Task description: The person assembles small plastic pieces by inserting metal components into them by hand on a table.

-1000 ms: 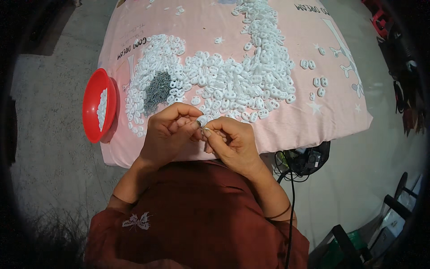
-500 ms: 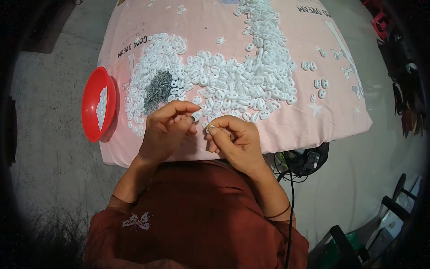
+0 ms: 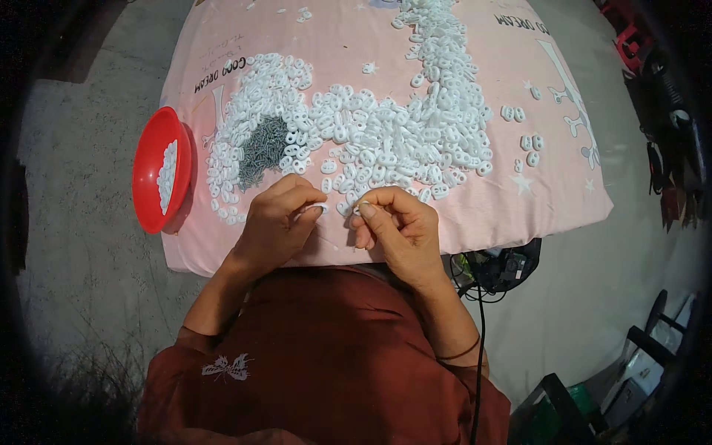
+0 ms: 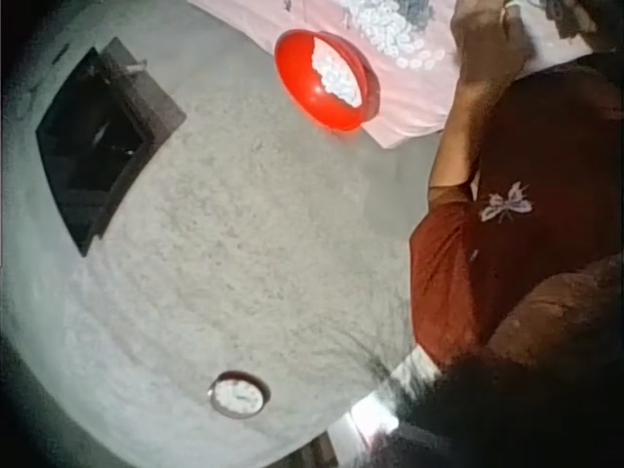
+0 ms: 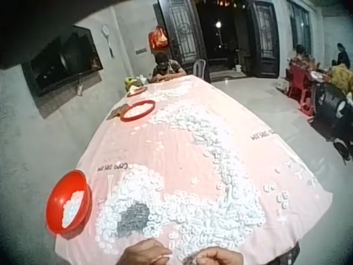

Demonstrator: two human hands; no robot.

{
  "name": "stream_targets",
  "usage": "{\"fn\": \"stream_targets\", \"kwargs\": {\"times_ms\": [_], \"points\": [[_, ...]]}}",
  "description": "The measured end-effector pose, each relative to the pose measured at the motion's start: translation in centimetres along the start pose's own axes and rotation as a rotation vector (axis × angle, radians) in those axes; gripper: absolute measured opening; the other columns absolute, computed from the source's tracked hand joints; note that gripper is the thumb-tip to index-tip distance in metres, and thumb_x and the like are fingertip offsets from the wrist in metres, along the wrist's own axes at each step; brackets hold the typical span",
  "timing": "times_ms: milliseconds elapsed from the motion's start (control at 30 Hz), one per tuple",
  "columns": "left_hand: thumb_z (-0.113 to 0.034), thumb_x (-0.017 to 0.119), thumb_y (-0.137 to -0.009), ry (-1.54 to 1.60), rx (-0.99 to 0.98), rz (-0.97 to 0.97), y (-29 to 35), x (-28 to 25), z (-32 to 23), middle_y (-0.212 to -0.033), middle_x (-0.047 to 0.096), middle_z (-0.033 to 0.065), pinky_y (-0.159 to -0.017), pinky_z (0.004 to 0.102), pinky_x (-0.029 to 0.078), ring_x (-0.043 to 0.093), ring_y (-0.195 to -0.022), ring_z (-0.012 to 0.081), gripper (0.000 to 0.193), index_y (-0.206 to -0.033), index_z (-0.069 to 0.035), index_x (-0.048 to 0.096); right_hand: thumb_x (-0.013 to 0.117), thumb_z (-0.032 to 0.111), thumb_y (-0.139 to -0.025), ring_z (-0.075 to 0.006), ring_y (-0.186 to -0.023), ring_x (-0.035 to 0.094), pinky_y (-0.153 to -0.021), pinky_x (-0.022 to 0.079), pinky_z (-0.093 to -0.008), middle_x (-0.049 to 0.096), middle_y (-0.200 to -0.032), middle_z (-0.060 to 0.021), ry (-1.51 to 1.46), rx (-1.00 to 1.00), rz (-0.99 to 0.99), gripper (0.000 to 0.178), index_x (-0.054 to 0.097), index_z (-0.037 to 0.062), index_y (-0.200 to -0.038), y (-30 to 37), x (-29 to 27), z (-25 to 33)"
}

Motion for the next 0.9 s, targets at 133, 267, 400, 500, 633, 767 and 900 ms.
{"fn": "stream_targets", "kwargs": {"times_ms": [133,267,400,500,633,767,900], "points": [[-0.001,0.060,-0.084,0.087,0.016,-0.070,-0.8,-1.1,-1.5,-0.080,0.061,0.0135,-0.063,0.0361,0.049,0.060,-0.068,0.0280,0.007,-0.090,0.001,0.064,0.056,0.005,-0.098,-0.0072,-0.063,0.058,-0.058,0.049,-0.0203,0.066,-0.081,-0.0072,0.020,0.008,0.008,0.012,0.062,-0.0048,-0.101,-0.1,0.2,-0.1],[0.000,0.060,-0.084,0.177,0.021,-0.052,-1.7,-0.8,-2.3,-0.080,0.061,0.0134,-0.062,0.0360,0.049,0.060,-0.068,0.0280,0.006,-0.088,0.002,0.064,0.054,0.006,-0.099,-0.0083,-0.064,0.058,-0.058,0.049,-0.0214,0.065,-0.082,-0.0077,0.022,-0.035,0.006,0.013,0.061,-0.0046,-0.101,-0.2,0.1,0.0],[0.003,0.063,-0.084,0.101,0.014,-0.069,-2.2,0.0,-0.6,-0.084,0.063,0.0091,-0.060,0.0287,0.046,0.058,-0.068,0.0158,0.007,-0.090,0.002,0.065,0.051,0.008,-0.101,-0.0104,-0.064,0.058,-0.059,0.048,-0.0240,0.065,-0.084,-0.0088,-0.027,-0.202,-0.130,0.013,0.058,-0.0031,-0.104,0.0,-1.5,0.9],[0.005,0.063,-0.082,0.056,0.103,-0.076,-2.6,0.5,-1.4,-0.081,0.060,0.0095,-0.061,0.0309,0.047,0.058,-0.069,0.0202,0.008,-0.089,0.002,0.064,0.050,0.008,-0.102,-0.0109,-0.064,0.057,-0.060,0.049,-0.0245,0.065,-0.085,-0.0093,-0.101,-0.299,-0.205,0.012,0.056,-0.0016,-0.104,0.2,-2.3,1.7],[0.004,0.063,-0.079,0.013,0.193,-0.063,-3.1,1.5,-2.2,-0.083,0.057,0.0118,-0.067,0.0383,0.048,0.059,-0.079,0.0303,0.009,-0.087,0.000,0.061,0.051,0.007,-0.101,-0.0094,-0.058,0.050,-0.057,0.044,-0.0215,0.063,-0.086,-0.0091,-0.129,-0.310,-0.231,0.010,0.056,-0.0011,-0.104,0.1,-2.2,1.7],[0.007,0.066,-0.077,-0.059,0.244,-0.072,-3.4,1.5,-2.8,-0.080,0.056,0.0105,-0.065,0.0359,0.047,0.058,-0.076,0.0280,0.013,-0.088,0.000,0.063,0.051,0.008,-0.101,-0.0102,-0.059,0.051,-0.058,0.044,-0.0216,0.063,-0.086,-0.0092,-0.155,-0.311,-0.233,0.011,0.055,-0.0014,-0.104,0.0,-2.1,1.7],[0.007,0.066,-0.076,-0.117,0.267,-0.029,-3.7,1.9,-3.2,-0.082,0.055,0.0105,-0.066,0.0364,0.047,0.058,-0.078,0.0282,0.013,-0.087,0.000,0.062,0.052,0.009,-0.101,-0.0106,-0.062,0.055,-0.058,0.046,-0.0222,0.064,-0.086,-0.0092,-0.137,-0.271,-0.239,0.011,0.056,-0.0018,-0.104,0.1,-2.1,1.6]]}}
Point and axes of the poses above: each hand's wrist, its own y-axis away from the middle knuckle, its own x-axis out of the palm, z = x × y, the point moved 10 cm from there along -y, towards the middle knuckle
